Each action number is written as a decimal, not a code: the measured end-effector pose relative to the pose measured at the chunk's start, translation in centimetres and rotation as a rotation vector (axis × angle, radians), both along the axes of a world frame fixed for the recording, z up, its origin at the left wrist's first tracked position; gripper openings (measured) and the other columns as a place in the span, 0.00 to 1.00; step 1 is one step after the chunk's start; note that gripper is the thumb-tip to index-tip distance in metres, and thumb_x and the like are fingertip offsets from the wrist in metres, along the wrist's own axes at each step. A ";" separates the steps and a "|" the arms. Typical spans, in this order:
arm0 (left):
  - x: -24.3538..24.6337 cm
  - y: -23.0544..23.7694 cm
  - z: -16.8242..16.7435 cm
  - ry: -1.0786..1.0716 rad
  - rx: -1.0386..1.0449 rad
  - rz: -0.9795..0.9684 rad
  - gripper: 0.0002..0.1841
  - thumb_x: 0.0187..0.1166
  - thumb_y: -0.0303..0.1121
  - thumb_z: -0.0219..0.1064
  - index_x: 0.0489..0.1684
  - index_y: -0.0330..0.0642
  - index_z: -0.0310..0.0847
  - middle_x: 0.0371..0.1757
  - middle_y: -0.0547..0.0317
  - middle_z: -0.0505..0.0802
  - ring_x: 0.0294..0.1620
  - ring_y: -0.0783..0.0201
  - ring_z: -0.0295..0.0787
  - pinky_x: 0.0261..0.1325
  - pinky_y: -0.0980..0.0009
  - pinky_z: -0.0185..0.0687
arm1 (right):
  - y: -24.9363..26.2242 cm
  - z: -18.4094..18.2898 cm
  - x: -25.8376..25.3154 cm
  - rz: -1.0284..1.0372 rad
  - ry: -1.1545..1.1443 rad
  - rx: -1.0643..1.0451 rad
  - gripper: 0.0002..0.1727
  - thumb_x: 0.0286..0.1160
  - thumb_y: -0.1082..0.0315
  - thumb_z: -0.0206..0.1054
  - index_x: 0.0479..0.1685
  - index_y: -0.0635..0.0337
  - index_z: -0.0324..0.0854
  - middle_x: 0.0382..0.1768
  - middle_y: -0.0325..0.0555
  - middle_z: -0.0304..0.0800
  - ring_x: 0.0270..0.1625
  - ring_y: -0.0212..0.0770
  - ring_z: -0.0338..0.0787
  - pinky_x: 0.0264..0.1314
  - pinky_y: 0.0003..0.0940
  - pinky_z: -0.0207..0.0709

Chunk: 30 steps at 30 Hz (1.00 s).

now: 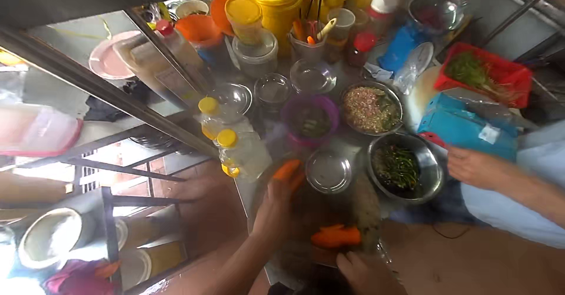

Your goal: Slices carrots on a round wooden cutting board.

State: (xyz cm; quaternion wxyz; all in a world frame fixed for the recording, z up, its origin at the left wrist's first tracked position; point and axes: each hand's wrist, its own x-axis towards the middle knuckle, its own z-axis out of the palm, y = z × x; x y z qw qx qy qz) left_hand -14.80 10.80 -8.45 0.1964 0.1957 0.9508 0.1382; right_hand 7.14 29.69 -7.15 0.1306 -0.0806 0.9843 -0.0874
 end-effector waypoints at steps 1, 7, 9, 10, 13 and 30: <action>0.1 -0.9 0.0 0.018 0.041 -0.009 0.33 0.74 0.34 0.73 0.82 0.46 0.71 0.80 0.39 0.73 0.64 0.43 0.87 0.60 0.50 0.91 | 0.1 0.2 0.4 0.001 0.009 -0.002 0.03 0.77 0.66 0.66 0.43 0.48 0.85 0.29 0.43 0.87 0.28 0.44 0.92 0.23 0.42 0.86; 3.6 -7.3 2.2 0.055 0.230 0.061 0.25 0.71 0.40 0.72 0.70 0.52 0.84 0.61 0.57 0.88 0.60 0.61 0.88 0.62 0.58 0.88 | 3.4 -0.9 2.6 -0.004 0.019 -0.100 0.14 0.84 0.51 0.63 0.37 0.49 0.86 0.27 0.41 0.88 0.28 0.42 0.93 0.24 0.43 0.87; 5.8 -9.0 3.0 0.064 0.287 0.136 0.23 0.68 0.43 0.72 0.65 0.54 0.87 0.59 0.62 0.90 0.55 0.68 0.89 0.55 0.64 0.91 | 5.0 -0.8 2.8 0.003 0.003 -0.135 0.19 0.86 0.47 0.61 0.35 0.49 0.86 0.26 0.41 0.89 0.29 0.42 0.93 0.25 0.43 0.87; 7.1 -9.5 3.1 0.066 0.320 0.173 0.22 0.67 0.43 0.72 0.62 0.55 0.88 0.58 0.65 0.90 0.53 0.71 0.89 0.53 0.68 0.90 | 6.0 -0.5 2.9 -0.006 -0.019 -0.161 0.21 0.86 0.46 0.60 0.34 0.50 0.86 0.25 0.42 0.89 0.28 0.43 0.93 0.26 0.44 0.87; 10.3 -9.1 2.5 -0.021 0.406 0.302 0.22 0.63 0.39 0.73 0.59 0.51 0.88 0.57 0.64 0.91 0.50 0.71 0.90 0.48 0.70 0.92 | 9.7 1.2 4.0 -0.150 -0.167 -0.304 0.28 0.87 0.41 0.57 0.32 0.55 0.86 0.22 0.47 0.88 0.27 0.48 0.92 0.28 0.51 0.86; 17.0 8.1 -6.7 0.231 0.278 0.078 0.46 0.72 0.69 0.66 0.84 0.44 0.71 0.82 0.51 0.80 0.89 0.46 0.65 0.90 0.39 0.57 | 17.1 -2.6 11.1 -0.842 -0.689 -1.025 0.25 0.84 0.46 0.66 0.49 0.63 0.86 0.28 0.46 0.90 0.29 0.40 0.88 0.40 0.45 0.86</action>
